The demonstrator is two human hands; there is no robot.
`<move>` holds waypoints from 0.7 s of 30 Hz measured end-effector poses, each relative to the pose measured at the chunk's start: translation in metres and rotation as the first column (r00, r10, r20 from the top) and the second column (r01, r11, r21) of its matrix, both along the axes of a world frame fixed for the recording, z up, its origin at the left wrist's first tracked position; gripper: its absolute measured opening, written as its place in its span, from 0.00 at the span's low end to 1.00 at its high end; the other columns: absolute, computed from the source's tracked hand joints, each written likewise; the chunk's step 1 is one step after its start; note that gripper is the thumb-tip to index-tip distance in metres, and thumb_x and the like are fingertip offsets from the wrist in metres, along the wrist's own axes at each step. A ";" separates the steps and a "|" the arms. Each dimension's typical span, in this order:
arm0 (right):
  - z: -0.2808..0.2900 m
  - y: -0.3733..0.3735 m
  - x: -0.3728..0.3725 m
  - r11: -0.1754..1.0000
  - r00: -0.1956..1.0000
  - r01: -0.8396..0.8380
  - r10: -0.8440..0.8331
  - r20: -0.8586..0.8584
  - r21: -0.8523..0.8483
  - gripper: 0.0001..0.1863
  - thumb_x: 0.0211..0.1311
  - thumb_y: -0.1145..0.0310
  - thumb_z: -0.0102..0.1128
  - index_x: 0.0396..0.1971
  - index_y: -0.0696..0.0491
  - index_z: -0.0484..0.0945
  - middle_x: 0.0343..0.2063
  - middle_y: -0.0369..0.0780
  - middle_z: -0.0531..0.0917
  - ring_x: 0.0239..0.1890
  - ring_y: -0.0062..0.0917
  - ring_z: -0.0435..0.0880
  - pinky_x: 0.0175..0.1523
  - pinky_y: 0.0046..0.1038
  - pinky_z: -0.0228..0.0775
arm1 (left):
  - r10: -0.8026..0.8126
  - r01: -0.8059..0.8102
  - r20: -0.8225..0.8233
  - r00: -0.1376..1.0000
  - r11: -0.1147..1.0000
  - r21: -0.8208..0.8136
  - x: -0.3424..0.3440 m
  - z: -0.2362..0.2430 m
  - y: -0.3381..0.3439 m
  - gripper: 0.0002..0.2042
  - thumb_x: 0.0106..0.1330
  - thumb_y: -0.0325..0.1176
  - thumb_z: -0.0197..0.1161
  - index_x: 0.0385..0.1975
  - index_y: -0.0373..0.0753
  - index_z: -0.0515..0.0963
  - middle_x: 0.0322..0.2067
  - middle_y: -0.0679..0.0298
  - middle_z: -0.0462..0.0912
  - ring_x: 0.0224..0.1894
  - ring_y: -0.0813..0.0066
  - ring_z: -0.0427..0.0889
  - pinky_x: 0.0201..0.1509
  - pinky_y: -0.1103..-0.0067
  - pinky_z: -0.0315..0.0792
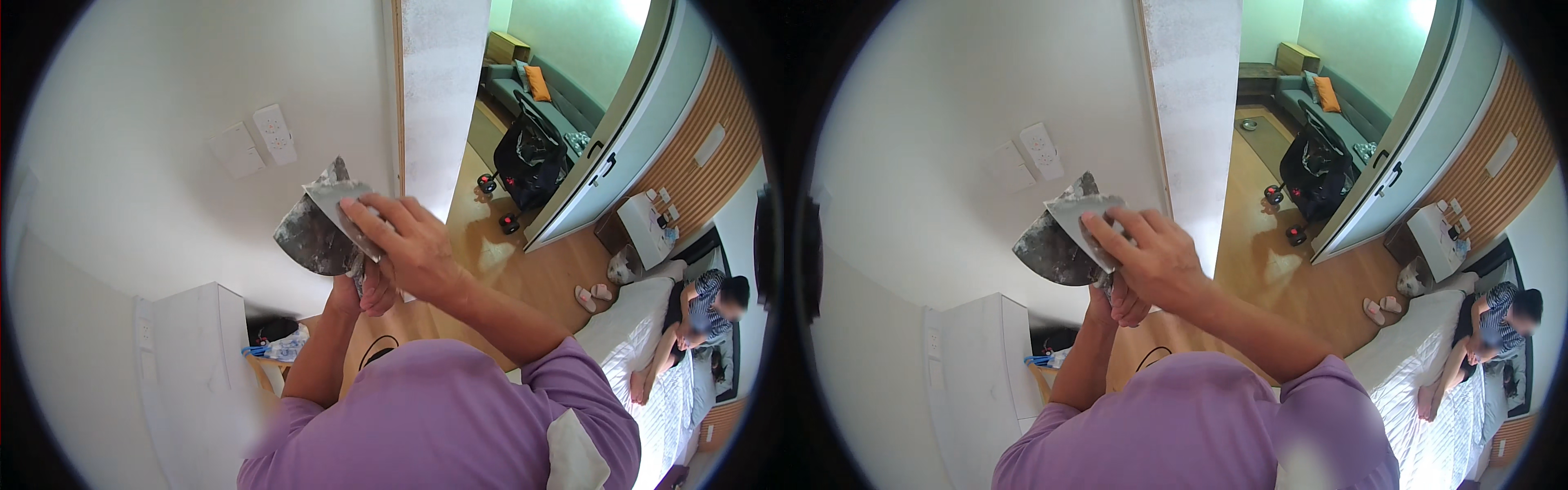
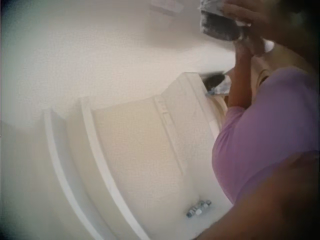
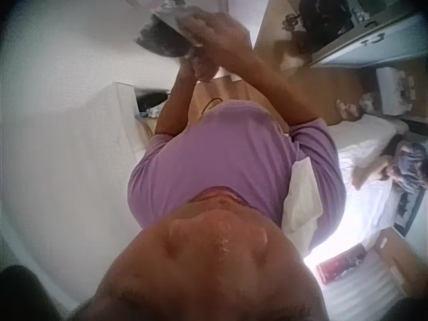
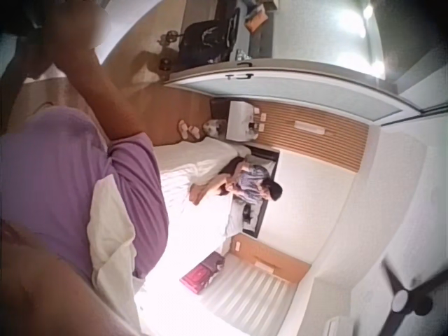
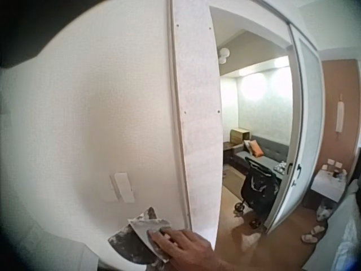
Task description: The person applies plaster to a wall section using a putty knife and a hawk, smoothing the material across the surface and edges. The person luego washes their hands in a sink.
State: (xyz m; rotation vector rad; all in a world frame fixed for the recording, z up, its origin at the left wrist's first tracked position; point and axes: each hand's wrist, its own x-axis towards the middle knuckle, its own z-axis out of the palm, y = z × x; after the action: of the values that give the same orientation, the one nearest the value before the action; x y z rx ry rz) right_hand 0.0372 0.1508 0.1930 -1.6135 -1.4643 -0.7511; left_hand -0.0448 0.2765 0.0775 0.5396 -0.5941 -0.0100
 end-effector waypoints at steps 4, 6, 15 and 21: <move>-0.006 0.000 0.038 0.995 0.991 0.088 -0.091 0.094 0.038 0.32 0.48 0.75 0.67 0.59 0.46 0.79 0.44 0.40 0.83 0.37 0.34 0.81 0.40 0.34 0.76 | -0.006 0.005 0.099 0.995 1.000 0.010 0.001 0.011 -0.008 0.36 0.76 0.64 0.42 0.16 0.37 0.70 0.06 0.64 0.66 0.05 0.73 0.62 0.06 0.79 0.57; 0.000 -0.013 0.049 0.995 0.999 0.028 -0.024 -0.042 0.094 0.26 0.55 0.73 0.66 0.57 0.48 0.80 0.40 0.38 0.84 0.35 0.31 0.82 0.39 0.33 0.76 | -0.009 0.005 0.096 0.995 0.999 0.051 -0.002 0.010 -0.005 0.36 0.76 0.64 0.42 0.16 0.36 0.70 0.06 0.63 0.67 0.05 0.73 0.63 0.07 0.79 0.58; 0.022 -0.048 0.078 0.899 0.096 -0.416 0.193 -0.976 0.137 0.26 0.73 0.45 0.58 0.43 0.58 0.81 0.29 0.33 0.84 0.27 0.12 0.80 0.31 0.20 0.72 | 0.266 -0.060 -0.185 0.946 0.706 0.706 -0.017 0.015 -0.003 0.36 0.78 0.64 0.33 0.23 0.37 0.74 0.08 0.63 0.70 0.08 0.77 0.68 0.12 0.78 0.61; -0.014 -0.091 0.068 0.776 0.381 -0.508 -0.187 -0.905 -0.374 0.25 0.71 0.48 0.60 0.46 0.59 0.81 0.33 0.36 0.84 0.33 0.13 0.81 0.35 0.23 0.74 | 0.555 -0.245 -0.153 0.817 0.575 0.781 -0.016 0.044 0.032 0.37 0.79 0.62 0.34 0.17 0.36 0.71 0.08 0.59 0.70 0.06 0.72 0.66 0.11 0.77 0.61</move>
State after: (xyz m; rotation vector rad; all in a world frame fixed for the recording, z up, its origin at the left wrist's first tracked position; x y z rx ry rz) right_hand 0.1054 0.0597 0.1791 -1.7810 -0.9493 0.8577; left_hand -0.0610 0.3085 0.1218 1.4435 -0.0188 0.0918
